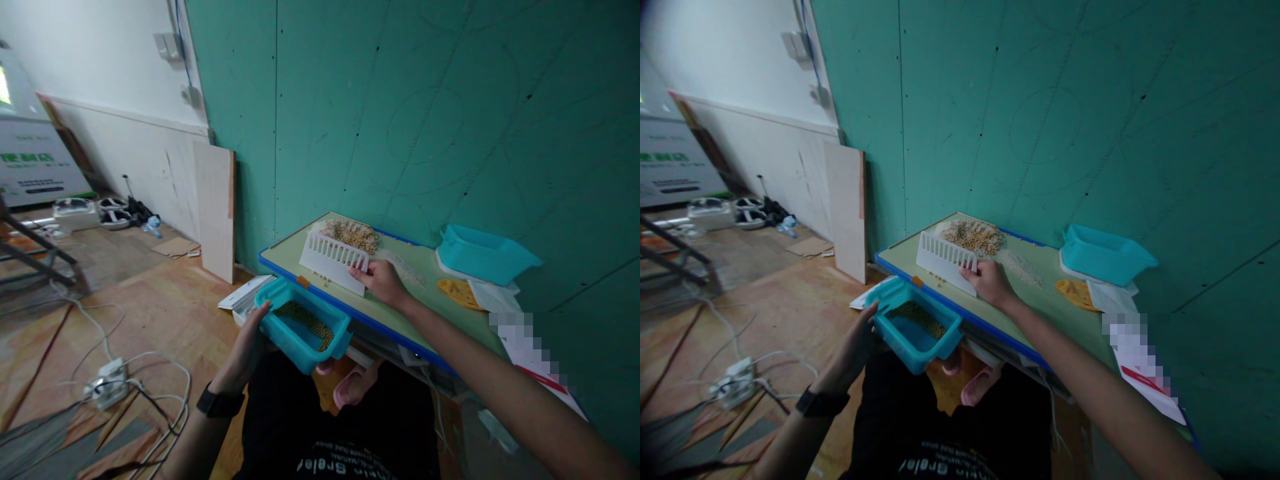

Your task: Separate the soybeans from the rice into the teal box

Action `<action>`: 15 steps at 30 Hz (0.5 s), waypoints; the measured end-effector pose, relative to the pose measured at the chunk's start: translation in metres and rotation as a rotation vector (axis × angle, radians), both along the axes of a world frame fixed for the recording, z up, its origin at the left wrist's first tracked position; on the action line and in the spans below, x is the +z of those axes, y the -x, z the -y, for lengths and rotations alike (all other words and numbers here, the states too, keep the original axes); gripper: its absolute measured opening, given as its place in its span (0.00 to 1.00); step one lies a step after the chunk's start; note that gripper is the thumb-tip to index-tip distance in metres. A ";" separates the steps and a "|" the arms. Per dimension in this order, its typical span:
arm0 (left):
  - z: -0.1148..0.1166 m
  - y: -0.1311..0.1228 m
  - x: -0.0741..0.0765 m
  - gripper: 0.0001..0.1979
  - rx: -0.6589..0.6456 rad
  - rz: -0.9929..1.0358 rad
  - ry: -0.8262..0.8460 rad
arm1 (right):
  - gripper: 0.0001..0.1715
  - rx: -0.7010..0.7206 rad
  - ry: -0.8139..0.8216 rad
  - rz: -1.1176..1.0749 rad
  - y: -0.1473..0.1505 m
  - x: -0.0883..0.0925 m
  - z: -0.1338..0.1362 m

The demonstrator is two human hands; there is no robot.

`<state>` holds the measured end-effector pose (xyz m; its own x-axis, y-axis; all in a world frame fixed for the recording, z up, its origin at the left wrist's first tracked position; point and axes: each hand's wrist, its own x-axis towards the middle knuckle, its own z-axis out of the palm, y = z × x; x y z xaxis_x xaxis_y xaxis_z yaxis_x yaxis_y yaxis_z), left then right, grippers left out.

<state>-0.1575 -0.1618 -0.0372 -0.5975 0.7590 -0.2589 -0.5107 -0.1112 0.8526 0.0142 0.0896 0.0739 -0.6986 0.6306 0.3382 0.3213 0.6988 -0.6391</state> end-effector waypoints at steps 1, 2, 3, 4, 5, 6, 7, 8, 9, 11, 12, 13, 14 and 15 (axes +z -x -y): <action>0.000 0.000 0.000 0.34 0.000 0.003 -0.008 | 0.22 0.006 0.001 0.003 0.000 0.001 0.001; 0.000 0.000 0.000 0.34 -0.001 0.007 -0.012 | 0.22 0.010 0.001 0.008 0.001 0.001 0.002; 0.000 0.000 0.000 0.34 -0.001 0.008 -0.014 | 0.22 0.014 -0.001 0.012 0.001 0.002 0.002; -0.001 0.000 -0.001 0.34 0.002 0.010 -0.014 | 0.22 0.017 -0.005 0.013 0.001 0.002 0.003; -0.002 0.000 -0.001 0.35 0.005 0.013 -0.013 | 0.22 0.020 -0.010 0.011 0.001 0.002 0.004; -0.002 0.000 -0.002 0.35 0.009 0.016 -0.014 | 0.22 0.026 -0.015 0.006 0.001 0.003 0.005; -0.003 0.001 -0.003 0.36 0.010 0.019 -0.017 | 0.22 0.032 -0.020 -0.001 0.001 0.003 0.006; -0.003 0.001 -0.004 0.37 0.010 0.021 -0.022 | 0.22 0.040 -0.022 -0.006 0.000 0.003 0.006; -0.003 0.001 -0.005 0.38 0.012 0.021 -0.018 | 0.21 0.047 -0.022 -0.010 0.000 0.002 0.007; -0.004 0.002 -0.007 0.39 0.003 0.025 0.012 | 0.20 0.061 -0.014 -0.013 0.000 0.002 0.009; -0.004 0.002 -0.007 0.39 -0.003 0.029 0.019 | 0.19 0.067 -0.010 -0.014 0.000 0.001 0.009; -0.004 0.002 -0.008 0.40 -0.010 0.032 0.022 | 0.19 0.073 -0.007 -0.012 0.000 0.000 0.010; -0.004 0.003 -0.008 0.40 -0.016 0.036 0.022 | 0.19 0.077 -0.006 -0.008 -0.001 0.000 0.010; -0.004 0.003 -0.008 0.41 -0.021 0.040 0.018 | 0.19 0.079 -0.008 -0.003 -0.001 -0.001 0.011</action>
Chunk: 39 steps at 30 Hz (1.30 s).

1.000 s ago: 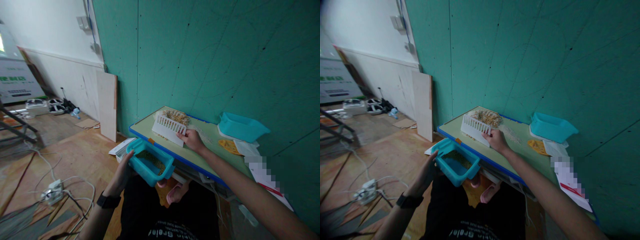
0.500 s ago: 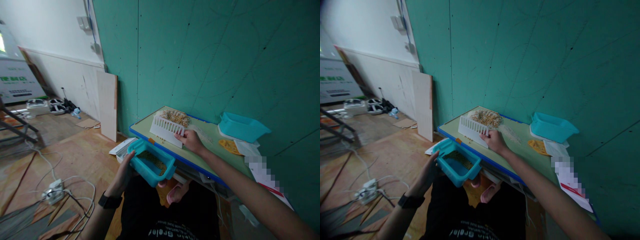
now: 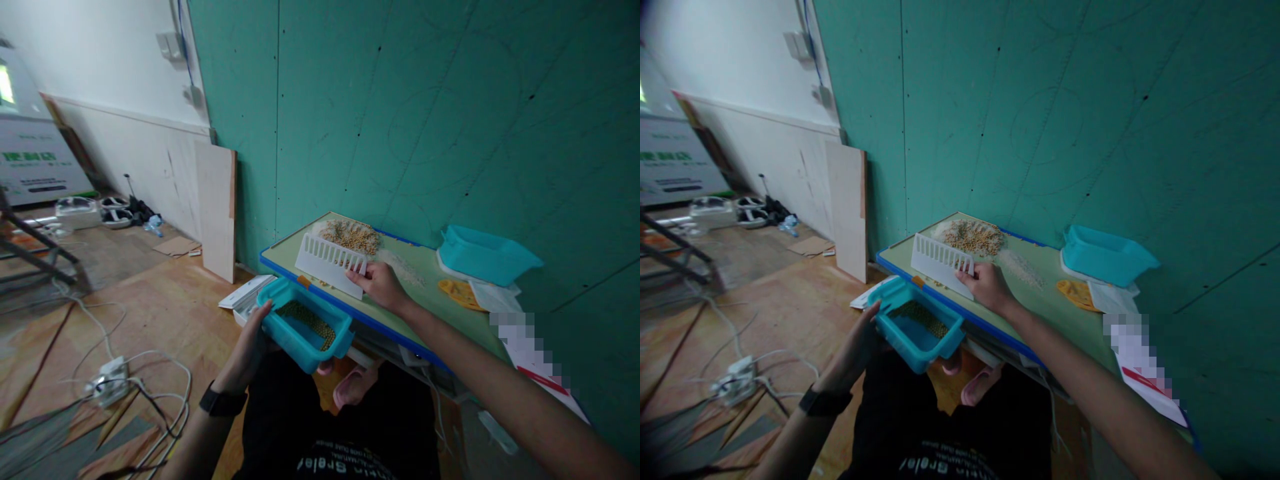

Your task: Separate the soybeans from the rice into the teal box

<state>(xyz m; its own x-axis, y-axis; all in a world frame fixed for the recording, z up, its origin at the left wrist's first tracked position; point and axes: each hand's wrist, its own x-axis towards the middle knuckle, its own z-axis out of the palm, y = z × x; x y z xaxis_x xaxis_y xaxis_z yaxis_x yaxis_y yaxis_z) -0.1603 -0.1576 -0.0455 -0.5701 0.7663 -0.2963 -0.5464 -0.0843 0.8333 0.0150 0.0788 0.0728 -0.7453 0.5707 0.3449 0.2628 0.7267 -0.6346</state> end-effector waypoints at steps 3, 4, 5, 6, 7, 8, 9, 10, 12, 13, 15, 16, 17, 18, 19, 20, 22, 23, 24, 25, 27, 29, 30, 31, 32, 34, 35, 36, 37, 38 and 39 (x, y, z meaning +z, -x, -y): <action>-0.001 0.001 -0.001 0.42 -0.011 0.000 -0.002 | 0.19 -0.005 -0.008 0.014 -0.001 -0.002 0.002; -0.001 0.001 -0.001 0.43 -0.017 0.002 -0.001 | 0.19 -0.007 -0.012 0.016 -0.002 -0.002 0.004; -0.001 0.001 -0.002 0.43 -0.022 0.006 -0.002 | 0.19 -0.007 -0.018 0.016 -0.002 -0.002 0.005; -0.001 0.000 -0.003 0.44 -0.024 0.014 0.000 | 0.19 -0.004 -0.026 0.015 -0.003 -0.002 0.008; -0.001 0.000 -0.003 0.45 -0.024 0.025 0.003 | 0.19 -0.001 -0.035 0.010 -0.003 -0.002 0.010; -0.001 -0.001 -0.003 0.45 -0.020 0.037 0.001 | 0.18 0.004 -0.044 0.002 -0.004 -0.002 0.013; 0.000 -0.002 -0.003 0.46 -0.018 0.045 -0.004 | 0.18 0.010 -0.052 -0.007 -0.005 -0.001 0.017; 0.000 -0.003 -0.003 0.46 -0.012 0.045 -0.007 | 0.17 0.017 -0.059 -0.013 -0.006 -0.001 0.020; 0.000 -0.006 -0.001 0.46 -0.010 0.033 -0.011 | 0.17 0.028 -0.071 -0.014 -0.008 0.000 0.027; -0.001 -0.008 -0.001 0.46 -0.008 0.023 -0.009 | 0.18 0.033 -0.077 -0.011 -0.009 0.001 0.030; -0.001 -0.010 0.000 0.44 -0.002 0.003 -0.012 | 0.18 0.042 -0.091 -0.007 -0.009 0.001 0.034; -0.001 -0.011 0.000 0.42 0.002 0.002 -0.020 | 0.17 0.047 -0.102 -0.008 -0.009 0.000 0.035; -0.001 -0.012 0.000 0.40 0.006 0.003 -0.028 | 0.16 0.052 -0.116 -0.010 -0.009 -0.001 0.036; -0.001 -0.012 0.000 0.38 0.014 0.002 -0.031 | 0.16 0.055 -0.132 -0.012 -0.009 -0.001 0.037; -0.002 -0.013 -0.001 0.36 0.019 0.004 -0.034 | 0.15 0.054 -0.149 -0.014 -0.009 -0.003 0.037; -0.002 -0.013 -0.001 0.34 0.024 0.005 -0.032 | 0.15 0.054 -0.164 -0.015 -0.008 -0.004 0.037; -0.002 -0.013 -0.001 0.33 0.029 0.002 -0.020 | 0.14 0.048 -0.190 -0.015 -0.008 -0.005 0.039; -0.002 -0.013 -0.001 0.34 0.032 0.005 -0.019 | 0.13 0.047 -0.204 -0.014 -0.008 -0.006 0.040; -0.002 -0.014 -0.001 0.35 0.036 0.011 -0.022 | 0.13 0.046 -0.220 -0.012 -0.008 -0.007 0.042; -0.002 -0.014 -0.001 0.37 0.044 0.019 -0.029 | 0.13 0.046 -0.239 -0.008 -0.008 -0.007 0.043; -0.002 -0.014 -0.001 0.40 0.057 0.035 -0.052 | 0.12 0.044 -0.281 0.009 -0.007 -0.008 0.047; -0.001 -0.013 -0.003 0.41 0.058 0.039 -0.068 | 0.12 0.037 -0.323 0.034 -0.007 -0.009 0.050; -0.001 -0.013 -0.005 0.41 0.049 0.037 -0.071 | 0.13 0.033 -0.341 0.045 -0.006 -0.009 0.051; -0.001 -0.012 -0.006 0.41 0.040 0.034 -0.072 | 0.13 0.031 -0.355 0.053 -0.006 -0.010 0.052; -0.002 -0.012 -0.007 0.41 0.029 0.030 -0.070 | 0.13 0.031 -0.362 0.056 -0.006 -0.011 0.053; -0.002 -0.011 -0.009 0.40 0.014 0.029 -0.063 | 0.14 0.037 -0.357 0.052 -0.006 -0.011 0.053; -0.002 -0.011 -0.009 0.39 0.010 0.031 -0.064 | 0.13 0.040 -0.344 0.043 -0.006 -0.012 0.052; -0.003 -0.012 -0.008 0.38 0.009 0.035 -0.067 | 0.13 0.042 -0.328 0.031 -0.006 -0.011 0.050; -0.003 -0.012 -0.007 0.38 0.011 0.039 -0.067 | 0.13 0.040 -0.309 0.016 -0.007 -0.010 0.048; -0.003 -0.013 -0.007 0.38 0.015 0.044 -0.067 | 0.13 0.033 -0.289 -0.004 -0.008 -0.009 0.044; -0.002 -0.014 -0.006 0.38 0.019 0.049 -0.068 | 0.13 0.022 -0.270 -0.026 -0.009 -0.007 0.039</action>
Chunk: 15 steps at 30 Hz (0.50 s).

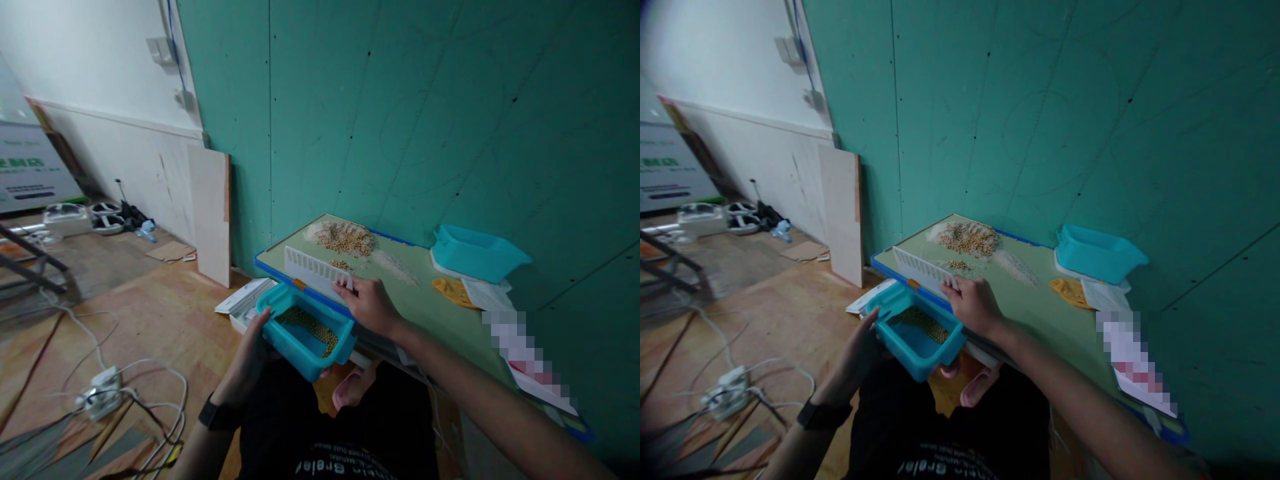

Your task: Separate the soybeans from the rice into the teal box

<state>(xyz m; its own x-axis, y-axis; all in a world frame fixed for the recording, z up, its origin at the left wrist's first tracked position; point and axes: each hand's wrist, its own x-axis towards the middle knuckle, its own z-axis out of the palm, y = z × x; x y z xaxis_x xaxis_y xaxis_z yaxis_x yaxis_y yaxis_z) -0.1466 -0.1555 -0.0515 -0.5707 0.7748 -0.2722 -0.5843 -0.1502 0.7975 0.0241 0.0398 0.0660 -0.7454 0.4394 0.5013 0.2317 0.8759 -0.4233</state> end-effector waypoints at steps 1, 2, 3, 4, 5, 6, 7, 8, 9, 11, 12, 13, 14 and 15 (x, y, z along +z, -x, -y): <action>0.001 0.000 0.000 0.38 0.001 0.005 0.000 | 0.14 -0.015 0.018 -0.021 -0.001 0.002 -0.006; 0.001 -0.001 0.000 0.39 0.001 0.009 0.001 | 0.15 -0.039 0.033 -0.039 -0.003 0.005 -0.012; 0.002 -0.001 0.000 0.39 0.000 0.011 0.001 | 0.17 -0.067 0.042 -0.052 -0.005 0.008 -0.017; 0.003 0.000 -0.001 0.40 -0.001 0.010 0.003 | 0.19 -0.098 0.046 -0.060 -0.006 0.010 -0.023; 0.004 0.000 -0.002 0.40 0.001 0.008 0.007 | 0.20 -0.126 0.045 -0.065 -0.008 0.012 -0.027; 0.005 0.001 -0.004 0.40 0.003 0.003 0.015 | 0.21 -0.149 0.039 -0.070 -0.009 0.013 -0.030; 0.007 0.002 -0.006 0.39 0.009 -0.003 0.025 | 0.22 -0.165 0.031 -0.076 -0.009 0.014 -0.031; 0.008 0.002 -0.008 0.38 0.013 -0.005 0.032 | 0.23 -0.173 0.020 -0.081 -0.010 0.014 -0.031; 0.009 0.003 -0.009 0.37 0.014 -0.006 0.039 | 0.23 -0.178 0.007 -0.086 -0.009 0.014 -0.030; 0.012 0.003 -0.012 0.36 0.007 -0.003 0.038 | 0.23 -0.199 -0.022 -0.095 -0.008 0.014 -0.026; 0.013 0.004 -0.013 0.37 0.004 -0.003 0.034 | 0.24 -0.216 -0.033 -0.097 -0.007 0.014 -0.024; 0.014 0.004 -0.013 0.38 0.001 -0.003 0.034 | 0.23 -0.235 -0.040 -0.098 -0.006 0.013 -0.022; 0.015 0.004 -0.013 0.39 -0.001 -0.001 0.038 | 0.23 -0.255 -0.040 -0.095 -0.004 0.013 -0.021; 0.016 0.004 -0.012 0.41 0.001 0.004 0.041 | 0.22 -0.271 -0.034 -0.091 -0.002 0.012 -0.020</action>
<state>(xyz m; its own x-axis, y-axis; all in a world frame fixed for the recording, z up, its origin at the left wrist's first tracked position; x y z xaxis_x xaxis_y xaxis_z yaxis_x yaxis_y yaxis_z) -0.1510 -0.1712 -0.0640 -0.5698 0.7626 -0.3060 -0.5876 -0.1179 0.8005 0.0261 0.0599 0.0783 -0.5544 0.5980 0.5788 0.4212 0.8014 -0.4245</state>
